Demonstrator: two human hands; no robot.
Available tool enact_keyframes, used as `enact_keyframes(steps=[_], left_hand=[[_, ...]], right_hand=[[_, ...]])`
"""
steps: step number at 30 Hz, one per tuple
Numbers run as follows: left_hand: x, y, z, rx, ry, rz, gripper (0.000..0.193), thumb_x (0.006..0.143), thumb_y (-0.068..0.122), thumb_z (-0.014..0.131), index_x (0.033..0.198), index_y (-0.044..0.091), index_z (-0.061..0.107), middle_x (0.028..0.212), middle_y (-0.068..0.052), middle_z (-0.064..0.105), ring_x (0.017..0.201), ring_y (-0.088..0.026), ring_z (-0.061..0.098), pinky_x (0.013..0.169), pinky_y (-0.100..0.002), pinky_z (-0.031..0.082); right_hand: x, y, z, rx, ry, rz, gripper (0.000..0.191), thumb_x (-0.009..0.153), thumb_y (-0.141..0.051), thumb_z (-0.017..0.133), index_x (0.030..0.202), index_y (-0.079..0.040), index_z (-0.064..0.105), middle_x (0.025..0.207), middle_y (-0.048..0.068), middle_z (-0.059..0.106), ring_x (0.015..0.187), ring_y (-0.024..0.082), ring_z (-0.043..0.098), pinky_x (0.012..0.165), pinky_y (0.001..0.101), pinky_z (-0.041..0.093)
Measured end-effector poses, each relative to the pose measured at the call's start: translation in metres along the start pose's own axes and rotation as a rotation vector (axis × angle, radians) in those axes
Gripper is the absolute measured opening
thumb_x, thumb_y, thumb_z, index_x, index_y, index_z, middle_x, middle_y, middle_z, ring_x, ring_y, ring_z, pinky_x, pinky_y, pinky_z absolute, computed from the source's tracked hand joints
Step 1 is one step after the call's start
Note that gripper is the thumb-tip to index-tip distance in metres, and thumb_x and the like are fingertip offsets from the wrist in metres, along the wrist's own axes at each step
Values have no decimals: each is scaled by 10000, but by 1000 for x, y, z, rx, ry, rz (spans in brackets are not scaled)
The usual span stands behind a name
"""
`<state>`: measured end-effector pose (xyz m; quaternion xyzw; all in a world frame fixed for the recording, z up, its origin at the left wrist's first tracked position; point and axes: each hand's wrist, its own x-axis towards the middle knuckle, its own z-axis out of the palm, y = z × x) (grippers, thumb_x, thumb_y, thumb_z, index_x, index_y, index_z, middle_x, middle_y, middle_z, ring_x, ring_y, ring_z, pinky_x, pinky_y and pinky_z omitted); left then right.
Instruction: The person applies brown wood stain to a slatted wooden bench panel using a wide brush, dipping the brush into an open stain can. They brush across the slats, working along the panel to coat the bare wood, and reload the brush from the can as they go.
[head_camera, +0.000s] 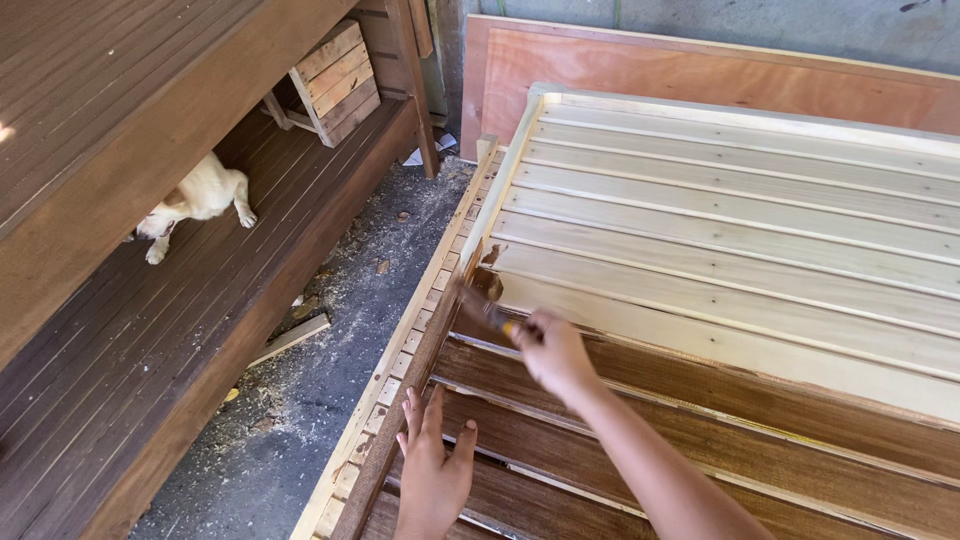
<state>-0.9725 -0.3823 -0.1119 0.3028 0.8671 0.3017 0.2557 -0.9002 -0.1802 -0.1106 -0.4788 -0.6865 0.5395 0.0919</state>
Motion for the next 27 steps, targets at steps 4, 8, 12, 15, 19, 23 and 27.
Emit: enact_keyframes(steps=[4,8,12,15,19,23,27], left_hand=[[-6,6,4,21,2,34,718,979,331,557,1566,63,242,1656,-260,46,1555,-393,-3,1235,-569,56],[-11,7,3,27,-8,19,716,974,316,556,1576,84,245,1651,-266,54,1552,-384,24,1233,-587,54],[-12,8,1,23,-31,1,691,989,320,529,1576,99,238,1652,-260,41,1551,-378,14,1232,-587,46],[-15,10,1,10,-22,10,688,985,317,531,1573,95,251,1652,-262,42,1556,-371,9,1238,-576,55],[-21,11,-2,46,-19,25,746,975,341,548,1616,106,247,1651,-238,37,1550,-360,-14,1241,-559,59],[-18,5,-8,19,-9,7,694,994,325,523,1575,80,233,1665,-231,25,1553,-357,-9,1235,-571,43],[-10,-4,-12,-7,40,5,695,976,329,546,1564,84,268,1666,-224,47,1562,-348,2,1234,-562,56]], right_hand=[[35,-28,-6,9,193,-86,165,1017,-217,589,1039,-61,635,645,75,616,452,111,453,425,304,346],[25,-19,26,31,46,-50,192,1028,-232,557,1037,-58,640,643,44,589,449,100,413,415,291,338],[5,8,5,40,-85,-12,215,1017,-218,591,1037,-20,673,667,33,597,448,83,383,409,238,328],[27,-4,-16,200,57,34,198,1015,-184,549,1044,-16,649,653,67,595,423,102,355,365,270,284],[45,-30,7,280,113,-8,160,1016,-165,560,1087,-30,610,657,79,589,420,102,394,351,286,302],[-2,-14,48,-191,84,-226,191,1003,-195,575,1056,-29,654,692,110,691,423,110,563,380,261,433],[-46,4,21,-438,-9,-417,148,958,-175,584,992,-50,656,741,93,709,425,117,578,363,321,467]])
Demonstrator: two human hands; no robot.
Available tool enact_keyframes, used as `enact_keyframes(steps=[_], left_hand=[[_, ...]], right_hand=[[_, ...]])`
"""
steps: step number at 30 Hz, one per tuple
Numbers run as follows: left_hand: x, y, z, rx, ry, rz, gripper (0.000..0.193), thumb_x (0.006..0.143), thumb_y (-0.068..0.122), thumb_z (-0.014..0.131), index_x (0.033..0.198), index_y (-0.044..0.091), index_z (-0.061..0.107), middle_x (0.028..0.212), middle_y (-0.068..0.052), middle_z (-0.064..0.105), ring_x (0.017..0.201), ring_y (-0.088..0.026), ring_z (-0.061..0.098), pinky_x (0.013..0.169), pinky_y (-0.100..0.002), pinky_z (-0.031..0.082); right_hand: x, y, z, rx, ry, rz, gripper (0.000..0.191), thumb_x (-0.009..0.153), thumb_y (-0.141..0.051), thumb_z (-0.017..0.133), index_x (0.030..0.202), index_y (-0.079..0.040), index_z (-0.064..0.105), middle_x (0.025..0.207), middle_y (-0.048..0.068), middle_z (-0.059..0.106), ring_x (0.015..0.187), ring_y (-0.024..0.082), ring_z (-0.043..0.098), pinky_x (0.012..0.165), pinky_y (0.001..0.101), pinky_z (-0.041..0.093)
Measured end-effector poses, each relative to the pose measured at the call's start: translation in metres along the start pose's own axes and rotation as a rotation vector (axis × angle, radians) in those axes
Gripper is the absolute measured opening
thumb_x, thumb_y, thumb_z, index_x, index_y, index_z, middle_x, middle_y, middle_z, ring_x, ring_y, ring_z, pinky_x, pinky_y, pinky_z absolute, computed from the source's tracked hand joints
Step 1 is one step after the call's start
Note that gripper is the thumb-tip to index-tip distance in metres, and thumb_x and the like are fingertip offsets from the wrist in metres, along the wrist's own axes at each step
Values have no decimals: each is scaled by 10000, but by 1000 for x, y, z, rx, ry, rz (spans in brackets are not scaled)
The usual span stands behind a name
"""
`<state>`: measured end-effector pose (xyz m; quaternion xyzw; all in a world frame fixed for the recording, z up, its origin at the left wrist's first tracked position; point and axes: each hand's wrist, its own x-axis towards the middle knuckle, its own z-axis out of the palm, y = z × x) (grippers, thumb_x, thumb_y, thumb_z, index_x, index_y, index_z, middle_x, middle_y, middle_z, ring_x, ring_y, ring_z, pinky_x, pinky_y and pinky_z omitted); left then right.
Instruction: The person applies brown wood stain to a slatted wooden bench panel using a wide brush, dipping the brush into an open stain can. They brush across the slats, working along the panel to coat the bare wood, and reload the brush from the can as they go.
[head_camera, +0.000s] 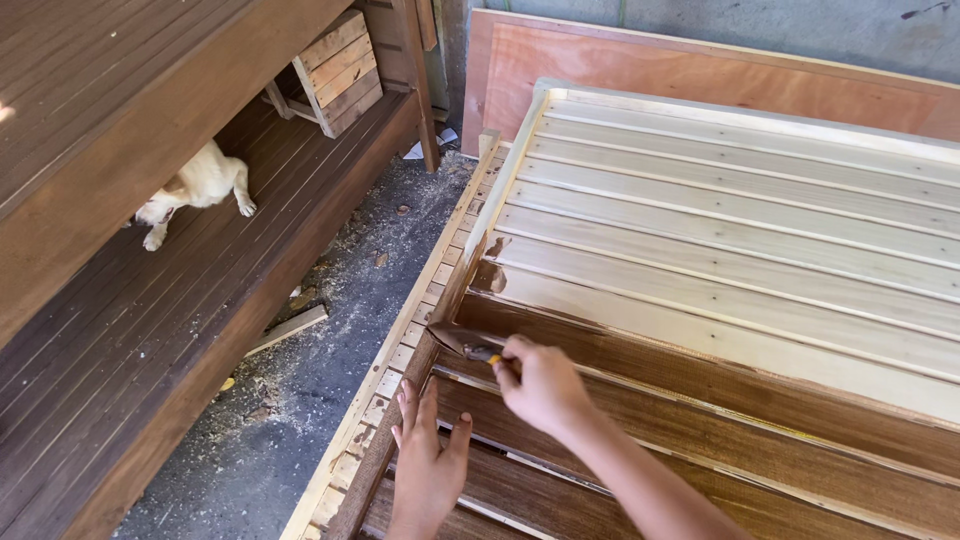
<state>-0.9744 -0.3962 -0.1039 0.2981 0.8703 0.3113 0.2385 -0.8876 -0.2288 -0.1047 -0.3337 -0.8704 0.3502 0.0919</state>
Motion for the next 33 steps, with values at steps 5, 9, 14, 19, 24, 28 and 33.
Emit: enact_keyframes(steps=[5,9,14,19,24,28,33], left_hand=[[5,-10,4,-64,87,54,720,952,347,589,1561,91,303,1664,-232,96,1560,-361,37,1239,-556,88],[5,-26,11,-75,128,82,748,909,323,645,1551,90,341,1650,-256,122,1546,-389,57,1215,-605,102],[13,-43,15,19,169,51,737,912,322,653,1548,80,371,1636,-274,131,1540,-418,68,1186,-677,88],[6,-57,-6,-21,190,34,744,900,334,641,1542,78,367,1641,-253,166,1533,-408,99,1190,-665,77],[0,-59,-37,-83,276,64,680,932,343,605,1528,96,391,1634,-298,140,1534,-401,97,1209,-558,117],[-10,-61,-53,-110,324,120,625,947,314,597,1527,141,441,1654,-251,199,1561,-365,135,1239,-534,122],[-29,-77,-85,-147,408,119,564,973,280,564,1508,129,472,1667,-236,214,1566,-362,149,1220,-517,142]], right_hand=[[37,2,-20,-502,91,-145,255,1001,-249,559,1169,-76,642,648,109,697,449,157,543,390,308,423],[103,11,-22,-612,91,-143,301,993,-204,545,1246,-61,625,722,105,702,521,182,650,400,332,520],[162,16,-47,-484,394,-123,281,893,-199,630,1163,-150,691,801,129,736,700,306,703,629,488,588],[125,17,-14,-465,286,-172,217,964,-220,567,1107,-108,685,716,95,680,575,246,668,506,410,557],[-6,-5,62,-384,154,-469,205,945,-110,533,1035,39,639,608,54,612,390,172,558,292,348,439],[-102,-30,99,-352,125,-894,169,941,-144,615,989,13,656,599,99,600,456,197,582,373,386,468],[-101,-13,99,-481,-15,-899,143,879,-104,537,944,-40,647,609,79,572,457,167,546,317,348,423]])
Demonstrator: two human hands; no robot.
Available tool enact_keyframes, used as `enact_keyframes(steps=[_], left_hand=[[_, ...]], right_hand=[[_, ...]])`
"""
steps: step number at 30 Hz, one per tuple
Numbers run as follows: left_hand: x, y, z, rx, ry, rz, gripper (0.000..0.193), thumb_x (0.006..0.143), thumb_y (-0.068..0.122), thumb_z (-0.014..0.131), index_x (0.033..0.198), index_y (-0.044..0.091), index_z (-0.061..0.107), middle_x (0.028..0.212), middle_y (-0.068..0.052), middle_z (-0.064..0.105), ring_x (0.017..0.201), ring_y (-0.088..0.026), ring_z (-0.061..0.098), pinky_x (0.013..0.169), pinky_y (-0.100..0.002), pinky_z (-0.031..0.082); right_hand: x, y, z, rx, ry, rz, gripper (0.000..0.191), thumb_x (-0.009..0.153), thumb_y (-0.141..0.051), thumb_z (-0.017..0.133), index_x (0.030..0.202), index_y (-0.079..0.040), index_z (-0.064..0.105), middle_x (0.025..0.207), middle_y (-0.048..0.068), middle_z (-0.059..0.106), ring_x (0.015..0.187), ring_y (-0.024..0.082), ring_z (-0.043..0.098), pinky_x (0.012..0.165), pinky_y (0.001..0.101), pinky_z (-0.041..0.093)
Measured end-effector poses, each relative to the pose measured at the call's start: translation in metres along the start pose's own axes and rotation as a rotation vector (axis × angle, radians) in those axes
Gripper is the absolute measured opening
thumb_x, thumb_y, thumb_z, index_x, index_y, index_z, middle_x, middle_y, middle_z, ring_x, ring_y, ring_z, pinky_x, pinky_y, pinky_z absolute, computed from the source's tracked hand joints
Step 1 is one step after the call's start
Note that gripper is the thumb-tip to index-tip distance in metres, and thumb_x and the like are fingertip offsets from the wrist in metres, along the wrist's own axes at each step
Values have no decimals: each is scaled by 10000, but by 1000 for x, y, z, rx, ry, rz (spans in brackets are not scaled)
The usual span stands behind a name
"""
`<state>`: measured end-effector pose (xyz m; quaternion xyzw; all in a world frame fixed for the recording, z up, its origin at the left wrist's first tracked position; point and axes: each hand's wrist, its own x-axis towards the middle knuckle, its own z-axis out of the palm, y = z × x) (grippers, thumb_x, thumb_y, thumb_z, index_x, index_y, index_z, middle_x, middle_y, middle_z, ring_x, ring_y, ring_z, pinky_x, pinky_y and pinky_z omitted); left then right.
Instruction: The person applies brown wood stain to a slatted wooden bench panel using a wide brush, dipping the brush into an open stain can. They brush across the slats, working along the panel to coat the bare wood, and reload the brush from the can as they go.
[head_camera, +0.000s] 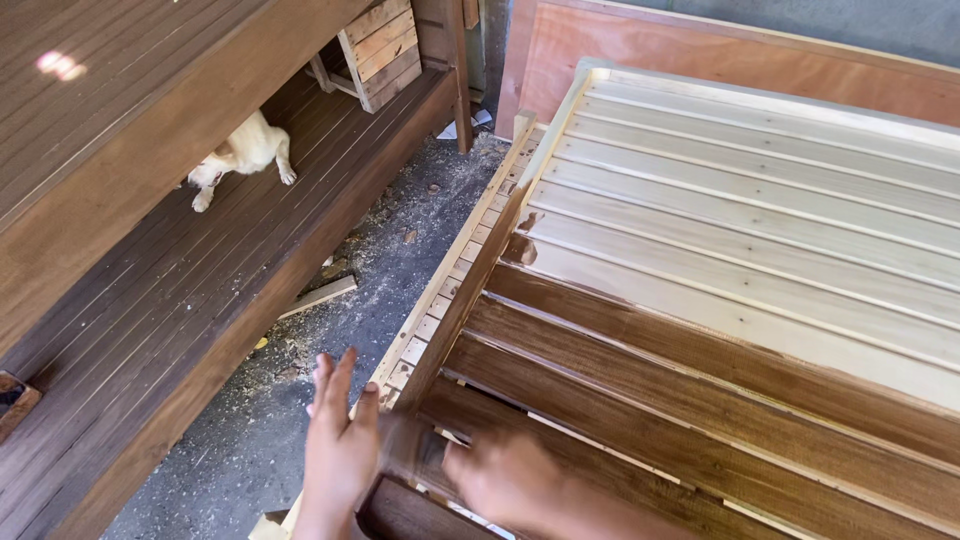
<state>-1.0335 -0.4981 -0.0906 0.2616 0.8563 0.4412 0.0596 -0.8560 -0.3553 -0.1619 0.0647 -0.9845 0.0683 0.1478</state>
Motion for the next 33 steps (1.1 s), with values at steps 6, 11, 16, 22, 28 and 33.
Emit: enact_keyframes(steps=[6,11,16,22,28,33], left_hand=[[-22,-2,-16,-38,10,-86,562,954,312,573,1486,145,496,1673,-205,223,1559,-329,173,1217,-456,192],[-29,7,-2,9,-62,-63,591,967,337,576,1508,130,459,1664,-225,187,1565,-342,114,1219,-500,96],[-28,36,20,-15,-105,-10,596,960,352,568,1510,140,479,1663,-232,191,1563,-353,123,1231,-511,109],[-48,76,43,41,-214,34,637,959,351,565,1529,107,420,1658,-224,184,1541,-360,156,1223,-553,106],[-59,78,56,97,-216,100,636,933,320,619,1499,82,453,1653,-236,205,1549,-370,164,1218,-539,87],[-55,72,60,-9,-192,119,638,947,314,598,1504,50,435,1639,-283,205,1546,-408,155,1216,-500,190]], right_hand=[[19,168,-33,4,-2,693,175,982,-163,516,1044,-91,663,627,9,647,414,76,547,299,268,406],[-38,209,-80,-177,216,789,210,964,-271,641,1090,-109,683,620,39,636,447,116,541,344,263,407],[-44,200,-93,-7,-198,856,283,970,-353,659,1175,-158,653,639,54,670,461,163,543,382,309,437],[26,192,-75,-68,34,727,169,828,-183,732,996,-193,750,841,93,741,763,260,691,690,438,576],[17,200,-125,64,-308,945,272,843,-136,692,1076,-261,755,1015,23,764,928,218,714,819,406,609],[0,209,-145,-89,-219,889,435,906,-146,673,1330,-215,602,1041,102,746,931,259,725,797,427,601]])
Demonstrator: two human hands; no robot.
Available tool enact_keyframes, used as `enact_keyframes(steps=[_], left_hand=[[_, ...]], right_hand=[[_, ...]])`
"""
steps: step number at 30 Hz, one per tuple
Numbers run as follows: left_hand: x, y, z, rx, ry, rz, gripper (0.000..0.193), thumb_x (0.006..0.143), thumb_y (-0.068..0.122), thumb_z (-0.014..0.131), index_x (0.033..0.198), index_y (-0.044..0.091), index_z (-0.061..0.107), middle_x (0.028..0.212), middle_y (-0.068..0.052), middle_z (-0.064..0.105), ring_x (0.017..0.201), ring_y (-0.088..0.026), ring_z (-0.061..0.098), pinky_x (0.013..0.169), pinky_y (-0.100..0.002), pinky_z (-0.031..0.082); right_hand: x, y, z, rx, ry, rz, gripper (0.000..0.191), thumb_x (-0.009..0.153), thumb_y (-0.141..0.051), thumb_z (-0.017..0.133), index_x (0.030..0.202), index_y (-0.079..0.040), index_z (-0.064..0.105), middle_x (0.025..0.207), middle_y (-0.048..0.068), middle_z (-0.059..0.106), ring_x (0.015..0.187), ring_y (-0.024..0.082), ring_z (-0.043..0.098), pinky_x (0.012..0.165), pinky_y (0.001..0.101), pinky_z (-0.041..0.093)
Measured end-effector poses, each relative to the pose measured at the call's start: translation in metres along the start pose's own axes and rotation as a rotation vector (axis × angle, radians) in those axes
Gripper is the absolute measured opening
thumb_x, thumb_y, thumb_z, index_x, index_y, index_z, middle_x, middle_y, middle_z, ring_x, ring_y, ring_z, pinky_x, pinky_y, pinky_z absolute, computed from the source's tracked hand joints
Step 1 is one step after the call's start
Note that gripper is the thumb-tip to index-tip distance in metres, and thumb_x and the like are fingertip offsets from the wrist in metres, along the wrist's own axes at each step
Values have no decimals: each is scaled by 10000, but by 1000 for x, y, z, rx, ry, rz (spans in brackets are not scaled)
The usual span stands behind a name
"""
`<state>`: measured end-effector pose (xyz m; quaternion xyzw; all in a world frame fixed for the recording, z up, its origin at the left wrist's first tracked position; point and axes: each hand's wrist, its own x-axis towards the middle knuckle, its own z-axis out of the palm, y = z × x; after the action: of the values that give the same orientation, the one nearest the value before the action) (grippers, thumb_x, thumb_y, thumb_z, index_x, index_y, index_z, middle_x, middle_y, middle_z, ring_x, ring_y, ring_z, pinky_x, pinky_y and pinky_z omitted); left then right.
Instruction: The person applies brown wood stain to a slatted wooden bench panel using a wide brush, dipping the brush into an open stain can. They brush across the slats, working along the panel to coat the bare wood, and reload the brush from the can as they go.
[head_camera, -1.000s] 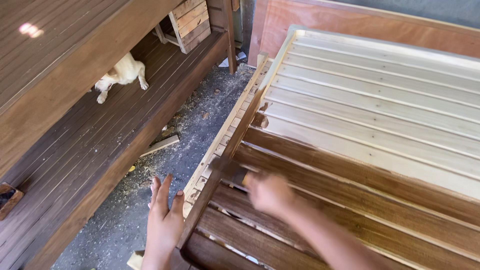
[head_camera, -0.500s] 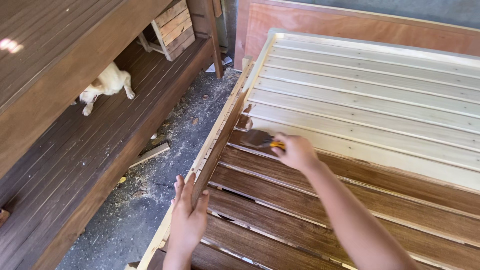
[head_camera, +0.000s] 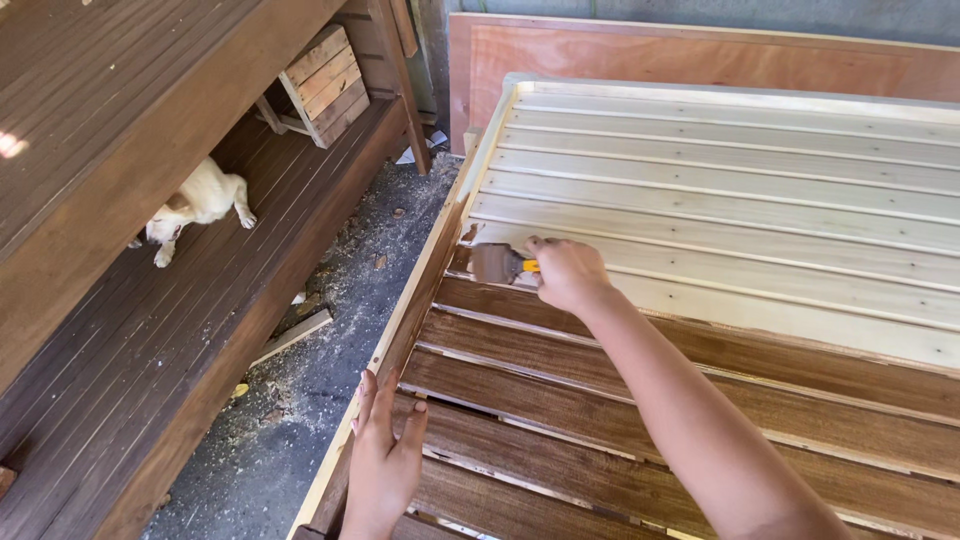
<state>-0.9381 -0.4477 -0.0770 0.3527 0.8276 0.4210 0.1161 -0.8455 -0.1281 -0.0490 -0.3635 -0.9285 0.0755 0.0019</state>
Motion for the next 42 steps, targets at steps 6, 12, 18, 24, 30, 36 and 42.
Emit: enact_keyframes(steps=[6,12,18,24,30,36,42], left_hand=[[-1,8,-4,103,-90,-151,668,944,308,578,1553,104,394,1651,-249,137,1542,-388,102,1204,-519,180],[0,6,1,110,-125,-148,671,945,302,579,1555,99,389,1642,-261,136,1552,-376,62,1220,-539,120],[11,17,19,38,-137,-94,637,958,292,581,1525,77,388,1650,-264,130,1560,-379,36,1220,-545,92],[8,47,38,-14,-149,-46,650,947,292,579,1543,92,414,1657,-240,148,1553,-370,66,1218,-520,122],[-7,65,74,29,-185,107,636,954,270,608,1503,13,416,1646,-290,145,1553,-413,73,1211,-579,92],[-17,92,125,14,-274,45,640,954,316,595,1510,56,414,1656,-258,144,1558,-395,68,1212,-589,85],[-39,140,195,22,-352,92,653,968,360,578,1526,79,391,1667,-233,121,1566,-365,52,1225,-564,71]], right_hand=[[20,-25,48,-45,184,-135,419,888,35,611,1287,-95,619,1171,87,679,849,192,735,675,325,611],[13,-29,61,-28,54,-72,517,841,-10,663,1311,-222,624,1075,54,675,845,193,711,701,345,616],[-12,22,7,-204,11,-51,464,875,-46,670,1300,-234,670,1078,27,716,868,181,722,666,361,626],[1,9,29,-71,-41,35,536,891,-10,626,1363,-264,632,1074,55,724,881,187,754,663,342,636],[-19,36,61,-39,194,-91,417,856,-24,605,1194,-244,713,1164,22,710,929,229,736,733,393,609],[-108,152,30,-140,-5,53,575,860,22,602,1361,-260,585,1261,0,657,951,191,724,720,339,636],[-214,284,4,-222,-26,162,529,887,2,601,1350,-250,557,1283,-51,618,939,148,720,682,280,646]])
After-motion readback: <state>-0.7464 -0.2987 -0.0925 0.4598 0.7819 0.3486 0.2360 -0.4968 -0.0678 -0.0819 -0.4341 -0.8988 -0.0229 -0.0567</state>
